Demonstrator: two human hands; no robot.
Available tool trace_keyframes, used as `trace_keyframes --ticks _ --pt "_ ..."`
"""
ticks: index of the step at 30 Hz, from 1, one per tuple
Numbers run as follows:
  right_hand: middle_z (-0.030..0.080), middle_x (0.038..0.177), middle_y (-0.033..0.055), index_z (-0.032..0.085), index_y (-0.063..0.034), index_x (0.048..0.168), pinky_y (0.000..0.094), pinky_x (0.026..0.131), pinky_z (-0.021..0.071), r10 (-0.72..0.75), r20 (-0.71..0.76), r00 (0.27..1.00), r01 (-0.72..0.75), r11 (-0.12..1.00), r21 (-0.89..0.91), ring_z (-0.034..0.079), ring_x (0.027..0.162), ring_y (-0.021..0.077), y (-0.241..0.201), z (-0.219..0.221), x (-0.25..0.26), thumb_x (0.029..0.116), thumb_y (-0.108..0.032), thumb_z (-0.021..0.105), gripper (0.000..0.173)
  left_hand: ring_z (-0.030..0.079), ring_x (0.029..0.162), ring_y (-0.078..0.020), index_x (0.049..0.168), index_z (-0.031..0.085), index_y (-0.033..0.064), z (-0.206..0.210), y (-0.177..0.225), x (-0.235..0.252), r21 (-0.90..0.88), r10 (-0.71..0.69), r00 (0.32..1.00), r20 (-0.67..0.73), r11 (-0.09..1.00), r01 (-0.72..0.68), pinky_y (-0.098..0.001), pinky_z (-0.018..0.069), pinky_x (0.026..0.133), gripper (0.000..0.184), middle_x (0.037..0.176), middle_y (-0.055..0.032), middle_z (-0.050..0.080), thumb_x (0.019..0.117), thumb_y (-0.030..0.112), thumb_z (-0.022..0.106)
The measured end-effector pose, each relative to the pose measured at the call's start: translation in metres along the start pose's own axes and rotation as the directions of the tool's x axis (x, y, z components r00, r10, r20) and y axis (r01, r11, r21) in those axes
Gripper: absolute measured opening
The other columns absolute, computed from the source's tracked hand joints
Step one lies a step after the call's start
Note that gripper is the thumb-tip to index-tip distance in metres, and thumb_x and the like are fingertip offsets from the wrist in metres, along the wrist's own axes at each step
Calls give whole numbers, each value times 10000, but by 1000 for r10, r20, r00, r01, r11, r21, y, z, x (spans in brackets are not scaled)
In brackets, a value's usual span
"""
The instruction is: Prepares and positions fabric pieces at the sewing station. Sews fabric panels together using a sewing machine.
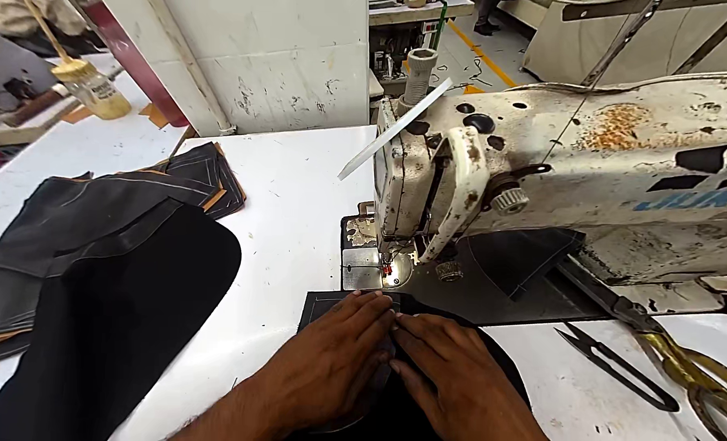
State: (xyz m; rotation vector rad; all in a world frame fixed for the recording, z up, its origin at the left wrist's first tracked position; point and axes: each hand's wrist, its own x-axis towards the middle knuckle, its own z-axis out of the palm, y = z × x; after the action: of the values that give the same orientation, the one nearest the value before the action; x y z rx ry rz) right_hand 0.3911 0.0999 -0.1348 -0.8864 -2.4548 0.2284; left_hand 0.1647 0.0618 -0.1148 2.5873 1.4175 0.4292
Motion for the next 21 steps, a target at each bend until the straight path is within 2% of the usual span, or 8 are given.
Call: trace_keyframes --ticks 3,7,9,11,14,16,18,21 --pt "676 1366 35 703 -138 1306 394 1070 505 59 -1 998 -59 998 -11 616 1292 204 5 -6 -1 1061 -435 501 435 416 1480 -209 1464 535 68 3 -4 -2 12 -11 1000 -9 1000 11 -377 311 1246 521 1531 -94 521 1118 380 303" --pt "692 1326 13 709 -151 1292 396 1037 530 73 25 997 -72 997 -39 626 1271 183 22 -12 13 1072 -440 448 447 411 1481 -214 1484 529 92 9 2 -1 42 -68 997 -41 997 70 -392 304 1243 520 1538 -80 516 1116 371 290" --pt "727 1181 6 740 -157 1219 387 930 568 68 -16 998 -69 997 -37 675 1120 179 30 -20 30 1059 -379 464 389 403 1488 -219 1492 521 89 11 6 -1 35 -92 994 -49 995 94 -399 295 1248 526 1544 -82 512 1118 375 286" --pt "723 969 8 757 -179 1191 361 733 581 18 -28 999 -21 995 -102 690 878 183 29 -24 49 1035 -323 467 359 399 1491 -224 1490 516 85 11 9 -3 16 -109 992 -60 994 110 -407 288 1250 524 1549 -89 504 1119 374 285" --pt "651 705 26 717 -167 1282 382 483 510 -59 95 994 79 971 -226 645 584 219 11 -17 73 990 -222 534 348 423 1476 -230 1457 549 79 13 14 -7 1 -109 990 -91 994 109 -416 315 1237 512 1532 -98 522 1119 372 299" --pt "593 611 22 622 -164 1425 388 457 477 -12 201 980 72 953 -295 605 515 230 2 -6 87 973 -171 548 459 418 1481 -225 1444 559 76 14 15 -9 6 -104 990 -100 994 105 -413 310 1245 509 1535 -102 518 1119 370 301" --pt "614 629 34 611 -182 1443 399 521 512 8 268 964 78 948 -310 636 571 241 0 -4 93 974 -142 546 475 428 1474 -231 1442 560 69 15 16 -9 12 -95 989 -114 995 97 -416 314 1240 514 1528 -110 524 1118 371 300" --pt "638 645 47 764 -215 1197 433 487 503 -6 265 964 100 934 -344 644 566 262 6 -26 82 910 -133 628 328 424 1478 -240 1472 533 79 15 16 -10 2 -106 989 -105 994 107 -426 316 1239 521 1540 -102 515 1119 377 293"
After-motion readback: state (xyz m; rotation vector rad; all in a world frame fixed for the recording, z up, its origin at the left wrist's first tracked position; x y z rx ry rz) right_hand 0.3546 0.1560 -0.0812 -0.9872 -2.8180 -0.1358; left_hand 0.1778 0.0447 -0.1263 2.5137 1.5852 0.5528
